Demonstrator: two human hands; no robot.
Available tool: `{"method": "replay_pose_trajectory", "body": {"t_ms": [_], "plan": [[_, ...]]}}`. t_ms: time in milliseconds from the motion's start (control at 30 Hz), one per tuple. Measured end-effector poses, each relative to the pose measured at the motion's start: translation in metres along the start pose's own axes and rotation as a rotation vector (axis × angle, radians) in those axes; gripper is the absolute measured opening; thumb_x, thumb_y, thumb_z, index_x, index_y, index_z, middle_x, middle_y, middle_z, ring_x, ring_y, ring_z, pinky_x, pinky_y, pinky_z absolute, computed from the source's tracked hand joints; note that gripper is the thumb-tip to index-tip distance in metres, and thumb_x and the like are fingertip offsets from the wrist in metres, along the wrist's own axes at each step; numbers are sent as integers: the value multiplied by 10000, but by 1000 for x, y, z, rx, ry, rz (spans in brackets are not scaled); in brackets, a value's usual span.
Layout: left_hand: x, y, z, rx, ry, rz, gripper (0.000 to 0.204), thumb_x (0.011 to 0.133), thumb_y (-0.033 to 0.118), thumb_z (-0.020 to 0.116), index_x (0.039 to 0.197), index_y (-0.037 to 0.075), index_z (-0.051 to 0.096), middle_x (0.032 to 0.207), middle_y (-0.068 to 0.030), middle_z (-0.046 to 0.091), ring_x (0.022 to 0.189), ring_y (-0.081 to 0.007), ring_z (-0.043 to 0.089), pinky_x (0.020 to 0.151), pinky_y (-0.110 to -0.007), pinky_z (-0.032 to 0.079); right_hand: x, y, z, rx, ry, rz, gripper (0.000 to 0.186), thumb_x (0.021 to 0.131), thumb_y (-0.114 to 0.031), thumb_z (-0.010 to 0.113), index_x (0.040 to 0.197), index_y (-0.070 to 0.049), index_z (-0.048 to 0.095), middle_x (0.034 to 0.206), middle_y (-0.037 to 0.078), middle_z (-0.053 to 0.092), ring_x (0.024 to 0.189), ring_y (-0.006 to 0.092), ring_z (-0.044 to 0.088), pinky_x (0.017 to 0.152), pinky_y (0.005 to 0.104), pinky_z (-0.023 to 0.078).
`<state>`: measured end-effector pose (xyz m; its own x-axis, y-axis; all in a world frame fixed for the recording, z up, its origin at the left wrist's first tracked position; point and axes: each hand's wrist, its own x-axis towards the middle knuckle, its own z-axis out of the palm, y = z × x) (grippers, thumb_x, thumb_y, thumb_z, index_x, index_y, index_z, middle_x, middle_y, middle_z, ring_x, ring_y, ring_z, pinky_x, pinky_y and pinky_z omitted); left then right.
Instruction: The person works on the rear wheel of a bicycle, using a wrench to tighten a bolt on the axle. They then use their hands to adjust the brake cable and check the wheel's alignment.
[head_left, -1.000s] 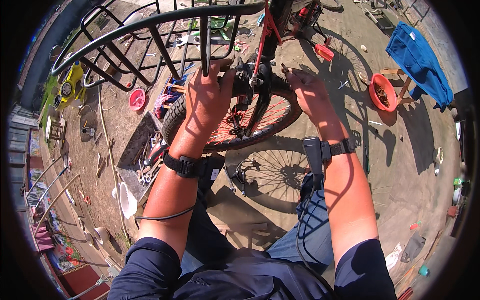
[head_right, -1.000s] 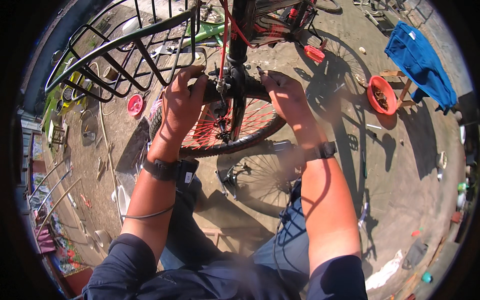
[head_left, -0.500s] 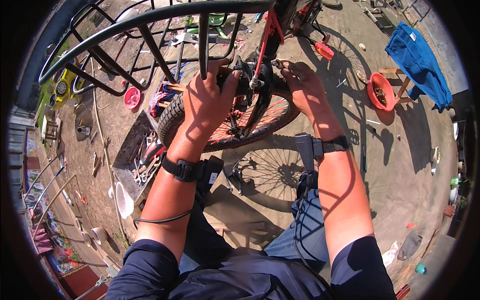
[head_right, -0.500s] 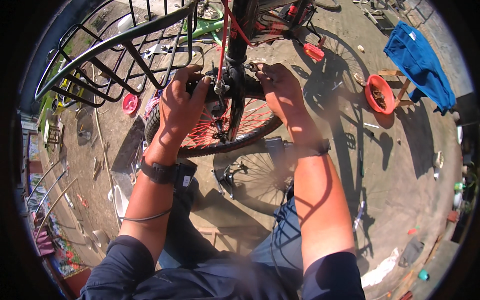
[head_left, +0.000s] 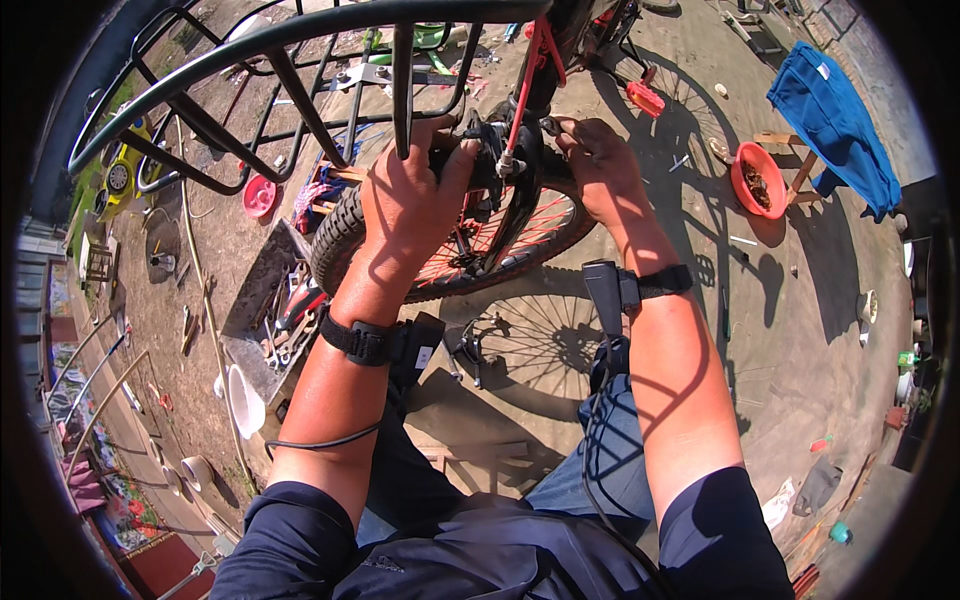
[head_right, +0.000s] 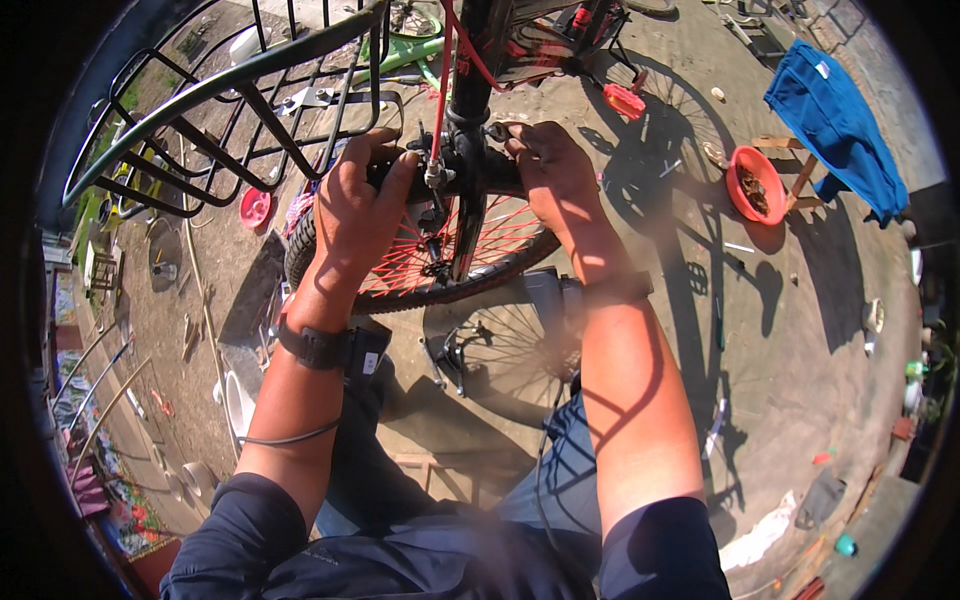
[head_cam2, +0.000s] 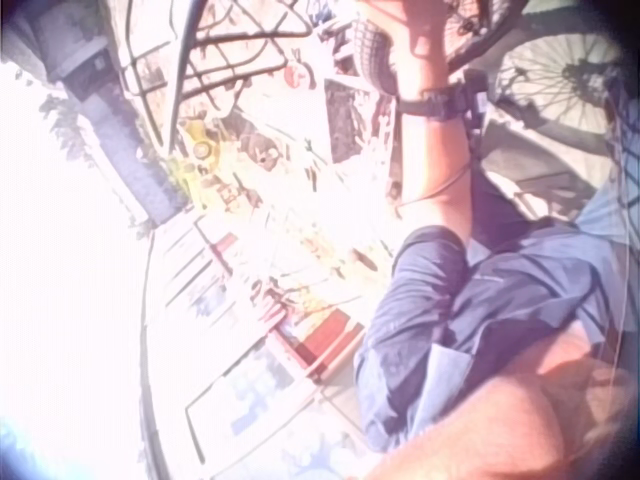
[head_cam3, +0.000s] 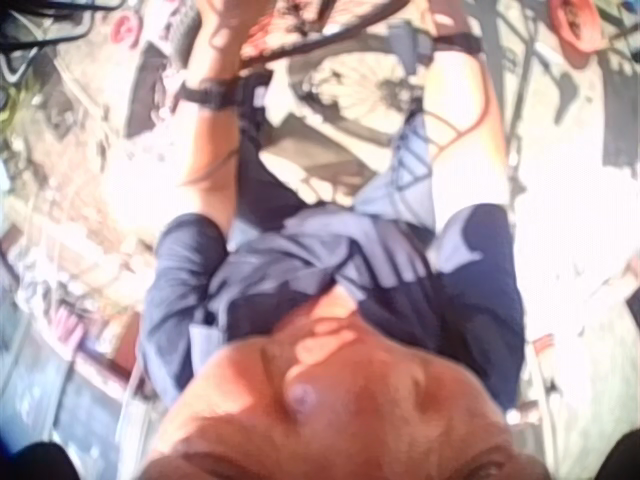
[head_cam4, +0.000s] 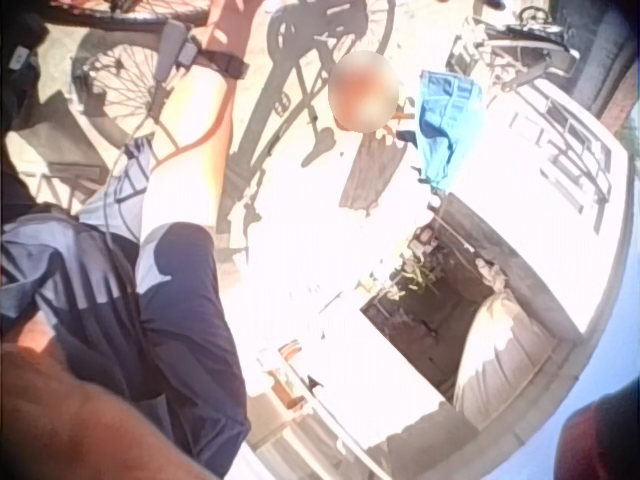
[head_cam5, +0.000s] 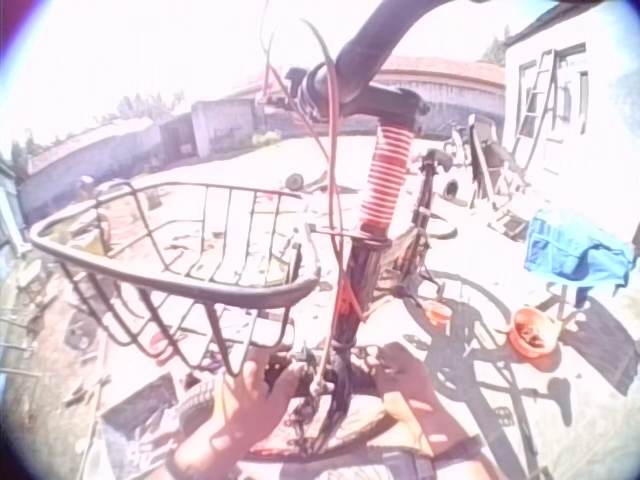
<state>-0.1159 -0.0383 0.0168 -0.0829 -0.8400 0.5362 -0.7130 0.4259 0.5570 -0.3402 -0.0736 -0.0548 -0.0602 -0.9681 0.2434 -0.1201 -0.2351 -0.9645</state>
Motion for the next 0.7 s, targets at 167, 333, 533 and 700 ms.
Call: {"method": "replay_pose_trajectory", "body": {"t_ms": [167,333,533,700], "plan": [[-1,0,0,8,3,8,277,911,237,701,1127,92,607,827,-117,716,727,-329,698,622,-420,538,-1,-5,2,-115,-22,-29,215,940,-103,628,1131,-21,681,1019,107,704,930,167,655,837,272,490],[1,8,-4,20,-58,-89,332,901,247,720,1136,25,643,911,-159,725,811,-298,711,737,-372,549,-1,-4,0,-142,-20,7,201,946,-126,636,1110,-19,682,1012,122,699,919,203,654,839,291,490],[1,5,-3,42,-52,-65,326,898,240,719,1133,29,639,917,-158,726,824,-317,710,744,-385,551,-3,-11,-1,-290,-22,-46,217,946,-162,619,1083,-16,701,1014,171,677,943,319,646,857,370,492],[1,3,-2,73,-38,-39,321,892,238,723,1124,34,637,921,-158,726,834,-326,710,751,-393,553,-6,-21,2,-511,13,-123,233,948,-178,598,1096,-32,705,1048,192,673,991,371,640,875,424,496]]}}
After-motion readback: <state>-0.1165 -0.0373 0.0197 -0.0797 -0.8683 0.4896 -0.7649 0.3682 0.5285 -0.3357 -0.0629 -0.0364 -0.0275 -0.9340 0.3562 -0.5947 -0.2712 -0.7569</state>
